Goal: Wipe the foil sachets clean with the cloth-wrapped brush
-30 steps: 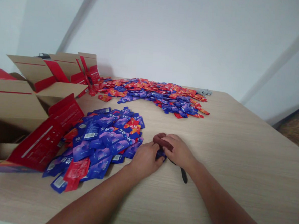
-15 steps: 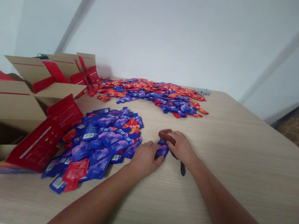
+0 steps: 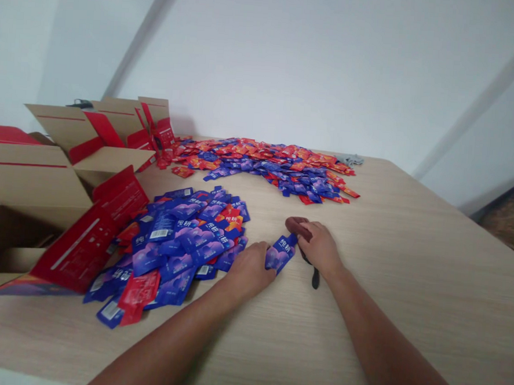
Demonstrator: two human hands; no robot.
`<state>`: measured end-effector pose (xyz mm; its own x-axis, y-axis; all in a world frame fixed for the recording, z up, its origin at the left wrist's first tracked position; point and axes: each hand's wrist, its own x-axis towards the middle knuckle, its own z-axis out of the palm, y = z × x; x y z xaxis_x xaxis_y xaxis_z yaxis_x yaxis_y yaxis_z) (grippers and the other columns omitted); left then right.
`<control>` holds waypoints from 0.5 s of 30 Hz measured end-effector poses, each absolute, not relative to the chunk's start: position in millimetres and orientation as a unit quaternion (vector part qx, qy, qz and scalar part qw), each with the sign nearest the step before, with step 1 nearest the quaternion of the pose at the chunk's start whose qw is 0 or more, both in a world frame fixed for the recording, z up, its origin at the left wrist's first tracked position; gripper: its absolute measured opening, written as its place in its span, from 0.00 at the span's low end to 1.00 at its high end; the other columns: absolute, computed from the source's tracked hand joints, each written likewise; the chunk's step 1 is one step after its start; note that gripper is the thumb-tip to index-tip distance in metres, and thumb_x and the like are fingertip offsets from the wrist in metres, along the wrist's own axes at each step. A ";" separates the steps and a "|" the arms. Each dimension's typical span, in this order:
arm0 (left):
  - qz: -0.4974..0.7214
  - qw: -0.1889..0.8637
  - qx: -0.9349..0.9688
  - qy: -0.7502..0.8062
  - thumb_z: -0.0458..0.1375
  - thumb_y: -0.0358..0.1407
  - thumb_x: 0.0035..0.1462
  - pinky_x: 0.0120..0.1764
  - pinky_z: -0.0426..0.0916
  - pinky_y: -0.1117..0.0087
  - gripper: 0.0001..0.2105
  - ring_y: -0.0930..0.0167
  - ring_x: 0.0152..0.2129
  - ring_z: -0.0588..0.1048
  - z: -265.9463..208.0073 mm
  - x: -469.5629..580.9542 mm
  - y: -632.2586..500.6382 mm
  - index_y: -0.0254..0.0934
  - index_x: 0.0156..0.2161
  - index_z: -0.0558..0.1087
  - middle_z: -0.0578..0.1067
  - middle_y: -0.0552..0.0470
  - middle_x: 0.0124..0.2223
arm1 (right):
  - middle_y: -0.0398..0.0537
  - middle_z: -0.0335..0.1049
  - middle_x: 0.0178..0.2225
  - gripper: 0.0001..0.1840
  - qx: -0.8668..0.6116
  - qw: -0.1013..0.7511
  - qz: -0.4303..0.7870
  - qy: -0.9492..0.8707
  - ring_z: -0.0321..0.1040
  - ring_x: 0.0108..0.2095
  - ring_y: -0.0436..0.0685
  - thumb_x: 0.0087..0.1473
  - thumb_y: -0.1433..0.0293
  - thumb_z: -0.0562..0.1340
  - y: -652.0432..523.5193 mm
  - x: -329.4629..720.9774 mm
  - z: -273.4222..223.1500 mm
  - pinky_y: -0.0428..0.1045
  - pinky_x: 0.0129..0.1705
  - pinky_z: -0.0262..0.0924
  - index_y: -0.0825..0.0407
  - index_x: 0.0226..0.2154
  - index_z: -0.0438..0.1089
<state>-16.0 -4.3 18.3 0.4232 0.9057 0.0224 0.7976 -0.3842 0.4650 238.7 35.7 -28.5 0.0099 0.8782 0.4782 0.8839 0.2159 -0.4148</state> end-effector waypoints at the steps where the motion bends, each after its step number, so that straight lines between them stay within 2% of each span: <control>1: 0.141 0.201 0.819 0.519 0.62 0.36 0.57 0.50 0.71 0.63 0.15 0.59 0.49 0.80 19.1 -16.6 -4.3 0.40 0.50 0.72 0.81 0.44 0.51 | 0.55 0.77 0.50 0.16 -0.623 0.344 -0.003 -0.702 0.73 0.50 0.65 0.59 0.71 0.64 36.5 239.7 -29.2 0.60 0.57 0.66 0.50 0.50 0.78; 3: 0.153 0.210 0.816 0.516 0.59 0.36 0.61 0.46 0.70 0.64 0.07 0.61 0.44 0.80 20.7 -17.5 -3.1 0.41 0.45 0.73 0.81 0.46 0.47 | 0.55 0.78 0.50 0.17 -0.619 0.355 0.000 -0.701 0.73 0.50 0.65 0.59 0.71 0.64 37.9 241.2 -30.5 0.60 0.58 0.66 0.51 0.50 0.78; 5: 0.172 0.233 0.807 0.515 0.57 0.35 0.63 0.42 0.69 0.66 0.03 0.63 0.40 0.79 23.3 -19.2 1.0 0.41 0.40 0.72 0.81 0.48 0.42 | 0.55 0.78 0.51 0.17 -0.618 0.358 0.005 -0.700 0.73 0.50 0.65 0.59 0.70 0.64 39.1 242.5 -31.7 0.59 0.58 0.66 0.51 0.50 0.78; 10: 0.305 0.280 0.738 0.532 0.59 0.38 0.62 0.34 0.65 0.69 0.07 0.67 0.32 0.74 53.3 -40.8 18.9 0.39 0.33 0.72 0.76 0.53 0.33 | 0.54 0.78 0.51 0.17 -0.625 0.361 0.023 -0.692 0.73 0.51 0.64 0.58 0.69 0.65 41.0 244.1 -35.3 0.58 0.57 0.65 0.50 0.51 0.79; 15: 0.491 0.291 0.610 0.550 0.62 0.46 0.60 0.29 0.63 0.70 0.13 0.71 0.24 0.69 109.8 -99.8 23.3 0.38 0.40 0.76 0.73 0.57 0.30 | 0.54 0.78 0.51 0.18 -0.626 0.363 0.022 -0.690 0.73 0.51 0.65 0.58 0.68 0.66 40.5 242.5 -36.1 0.57 0.58 0.65 0.50 0.52 0.78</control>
